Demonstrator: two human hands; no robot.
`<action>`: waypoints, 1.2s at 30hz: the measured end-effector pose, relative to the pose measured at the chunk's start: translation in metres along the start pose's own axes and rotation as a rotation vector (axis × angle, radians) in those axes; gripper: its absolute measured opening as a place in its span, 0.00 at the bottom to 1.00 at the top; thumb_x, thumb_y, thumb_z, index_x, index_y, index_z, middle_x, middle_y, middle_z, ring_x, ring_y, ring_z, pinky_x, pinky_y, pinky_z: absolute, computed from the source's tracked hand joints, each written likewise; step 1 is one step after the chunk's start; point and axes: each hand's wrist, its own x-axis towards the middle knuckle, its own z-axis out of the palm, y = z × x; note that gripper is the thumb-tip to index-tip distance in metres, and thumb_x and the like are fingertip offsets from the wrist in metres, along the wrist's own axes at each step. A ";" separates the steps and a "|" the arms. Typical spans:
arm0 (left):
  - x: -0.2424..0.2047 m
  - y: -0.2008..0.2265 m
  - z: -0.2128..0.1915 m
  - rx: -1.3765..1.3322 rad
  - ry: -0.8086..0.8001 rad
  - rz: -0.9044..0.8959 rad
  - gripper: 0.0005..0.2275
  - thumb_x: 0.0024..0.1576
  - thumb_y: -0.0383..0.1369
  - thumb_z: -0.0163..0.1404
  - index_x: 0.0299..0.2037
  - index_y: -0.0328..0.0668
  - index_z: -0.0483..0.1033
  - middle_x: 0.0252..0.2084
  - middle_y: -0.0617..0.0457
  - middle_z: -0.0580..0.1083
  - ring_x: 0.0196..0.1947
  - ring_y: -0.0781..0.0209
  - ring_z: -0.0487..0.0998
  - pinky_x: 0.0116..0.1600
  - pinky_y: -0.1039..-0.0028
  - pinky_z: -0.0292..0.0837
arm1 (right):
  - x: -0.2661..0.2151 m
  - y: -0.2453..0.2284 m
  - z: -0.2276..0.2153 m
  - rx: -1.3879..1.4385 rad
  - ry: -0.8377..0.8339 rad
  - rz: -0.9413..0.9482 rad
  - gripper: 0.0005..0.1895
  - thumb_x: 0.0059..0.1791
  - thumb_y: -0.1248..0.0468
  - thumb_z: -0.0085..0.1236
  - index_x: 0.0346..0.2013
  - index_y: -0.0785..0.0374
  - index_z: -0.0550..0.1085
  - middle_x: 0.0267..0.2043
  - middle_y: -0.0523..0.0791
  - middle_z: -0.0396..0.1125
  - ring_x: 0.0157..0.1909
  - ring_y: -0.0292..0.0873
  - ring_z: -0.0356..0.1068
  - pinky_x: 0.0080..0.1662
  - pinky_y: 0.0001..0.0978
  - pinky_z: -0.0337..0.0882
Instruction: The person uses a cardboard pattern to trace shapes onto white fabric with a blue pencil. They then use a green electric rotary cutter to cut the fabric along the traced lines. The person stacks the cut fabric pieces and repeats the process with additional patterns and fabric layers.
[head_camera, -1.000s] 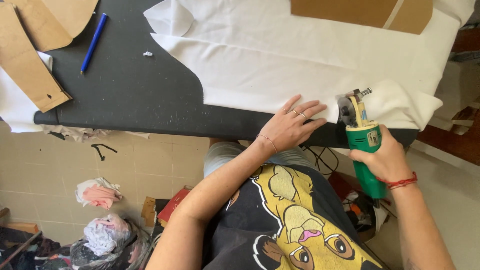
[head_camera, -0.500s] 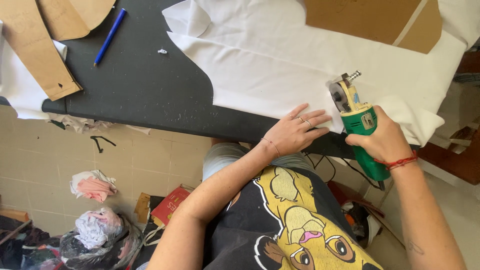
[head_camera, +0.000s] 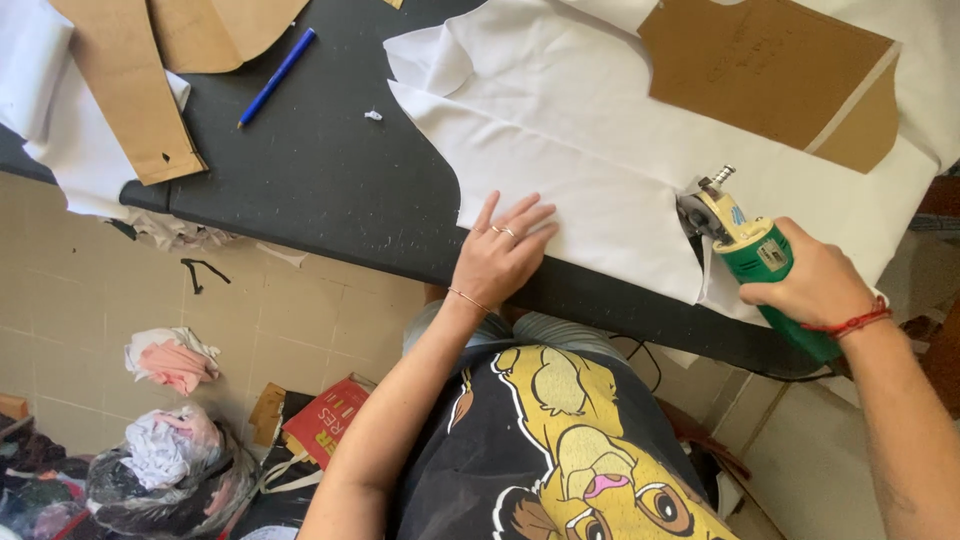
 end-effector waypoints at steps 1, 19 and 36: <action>0.000 -0.003 -0.002 0.031 0.039 -0.008 0.05 0.53 0.24 0.47 0.37 0.44 0.72 0.47 0.53 0.68 0.50 0.58 0.68 0.59 0.57 0.52 | 0.006 0.003 -0.003 -0.067 -0.007 -0.031 0.29 0.26 0.59 0.58 0.40 0.58 0.62 0.32 0.51 0.65 0.33 0.56 0.64 0.34 0.41 0.62; -0.003 -0.006 -0.005 0.073 0.097 -0.022 0.05 0.50 0.26 0.45 0.32 0.48 0.72 0.37 0.62 0.69 0.35 0.66 0.69 0.46 0.73 0.63 | 0.029 -0.056 -0.033 -0.340 -0.050 -0.136 0.32 0.25 0.57 0.59 0.43 0.52 0.62 0.29 0.53 0.66 0.30 0.55 0.64 0.31 0.40 0.62; -0.003 -0.014 -0.011 0.020 0.160 -0.046 0.04 0.52 0.26 0.43 0.29 0.46 0.70 0.35 0.61 0.70 0.31 0.65 0.68 0.40 0.75 0.60 | 0.036 -0.143 -0.037 -0.407 -0.037 -0.278 0.30 0.25 0.55 0.56 0.41 0.52 0.62 0.28 0.51 0.65 0.31 0.55 0.62 0.31 0.41 0.62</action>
